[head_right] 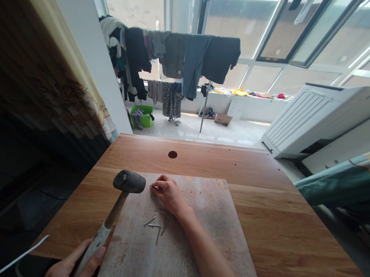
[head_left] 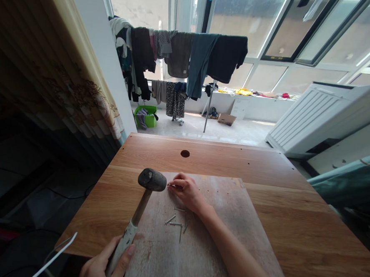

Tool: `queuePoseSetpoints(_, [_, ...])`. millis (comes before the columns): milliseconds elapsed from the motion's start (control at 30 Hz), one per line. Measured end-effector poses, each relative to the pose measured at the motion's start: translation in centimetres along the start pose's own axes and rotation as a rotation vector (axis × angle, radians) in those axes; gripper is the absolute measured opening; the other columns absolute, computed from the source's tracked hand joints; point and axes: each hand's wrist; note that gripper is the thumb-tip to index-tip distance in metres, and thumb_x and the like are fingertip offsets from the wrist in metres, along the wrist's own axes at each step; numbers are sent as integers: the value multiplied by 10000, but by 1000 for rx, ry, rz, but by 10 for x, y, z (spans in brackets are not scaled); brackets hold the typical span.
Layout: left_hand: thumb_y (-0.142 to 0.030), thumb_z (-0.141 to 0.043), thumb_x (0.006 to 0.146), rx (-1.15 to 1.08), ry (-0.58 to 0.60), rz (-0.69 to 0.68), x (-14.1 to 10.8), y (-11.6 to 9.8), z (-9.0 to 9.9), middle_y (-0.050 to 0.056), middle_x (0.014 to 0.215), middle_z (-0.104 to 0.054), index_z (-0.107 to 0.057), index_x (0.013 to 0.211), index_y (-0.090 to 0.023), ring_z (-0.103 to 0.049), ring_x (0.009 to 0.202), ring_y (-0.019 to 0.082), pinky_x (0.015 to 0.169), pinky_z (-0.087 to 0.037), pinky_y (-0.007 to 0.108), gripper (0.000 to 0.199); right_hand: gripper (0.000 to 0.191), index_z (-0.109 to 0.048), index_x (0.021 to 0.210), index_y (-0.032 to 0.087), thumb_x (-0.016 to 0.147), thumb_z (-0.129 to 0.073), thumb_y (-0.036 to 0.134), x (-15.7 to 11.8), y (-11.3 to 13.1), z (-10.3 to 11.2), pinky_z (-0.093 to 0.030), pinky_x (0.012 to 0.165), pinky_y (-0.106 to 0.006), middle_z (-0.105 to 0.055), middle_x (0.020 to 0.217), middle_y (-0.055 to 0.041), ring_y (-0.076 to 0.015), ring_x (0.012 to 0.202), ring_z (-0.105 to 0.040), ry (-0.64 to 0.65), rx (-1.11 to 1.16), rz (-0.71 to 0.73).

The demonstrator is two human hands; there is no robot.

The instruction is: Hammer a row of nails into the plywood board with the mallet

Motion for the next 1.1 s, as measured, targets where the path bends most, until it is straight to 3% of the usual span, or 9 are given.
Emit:
queuePoseSetpoints(333, [-559, -527, 916, 115, 23, -162, 15, -26, 6, -57, 754, -795, -744, 908, -334, -784, 725, 182, 586, -547, 156, 313, 123, -817, 842, 224, 871, -745, 129, 1, 0, 0, -463, 672, -249, -649, 853, -21, -138, 729, -600, 28, -37, 0])
queuePoseSetpoints(533, [-499, -537, 933, 129, 48, -120, 14, -25, -3, -43, 815, -801, -733, 901, -330, -786, 796, 191, 634, -540, 165, 260, 221, -819, 815, 233, 836, -723, 36, 1, 3, 2, -469, 731, -257, -657, 857, -15, -152, 785, -616, 50, -43, -12])
queuePoseSetpoints(800, [-556, -538, 913, 108, 38, -73, 14, -26, 3, -49, 799, -806, -743, 921, -334, -785, 761, 199, 619, -546, 171, 302, 87, -830, 914, 225, 853, -789, 180, 1, 4, 1, -491, 706, -249, -659, 897, -23, -134, 742, -626, 25, 6, -41])
queuePoseSetpoints(967, [-564, -546, 889, 67, -39, -47, 13, -32, 4, -54, 767, -802, -743, 917, -329, -781, 744, 198, 632, -544, 170, 308, 99, -826, 898, 218, 856, -765, 153, 1, 4, 1, -495, 674, -234, -648, 874, -11, -114, 692, -615, 21, 44, -38])
queuePoseSetpoints(1100, [-552, -539, 876, 69, -18, -80, 13, -36, 4, -55, 723, -791, -744, 863, -332, -774, 694, 196, 578, -532, 174, 301, 113, -824, 866, 227, 847, -755, 140, 1, 4, 2, -497, 658, -234, -657, 853, -13, -118, 674, -613, 11, 44, -38])
Point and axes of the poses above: each hand's wrist, its own x-axis towards the middle knuckle, its own z-axis out of the back of the hand, y = z × x
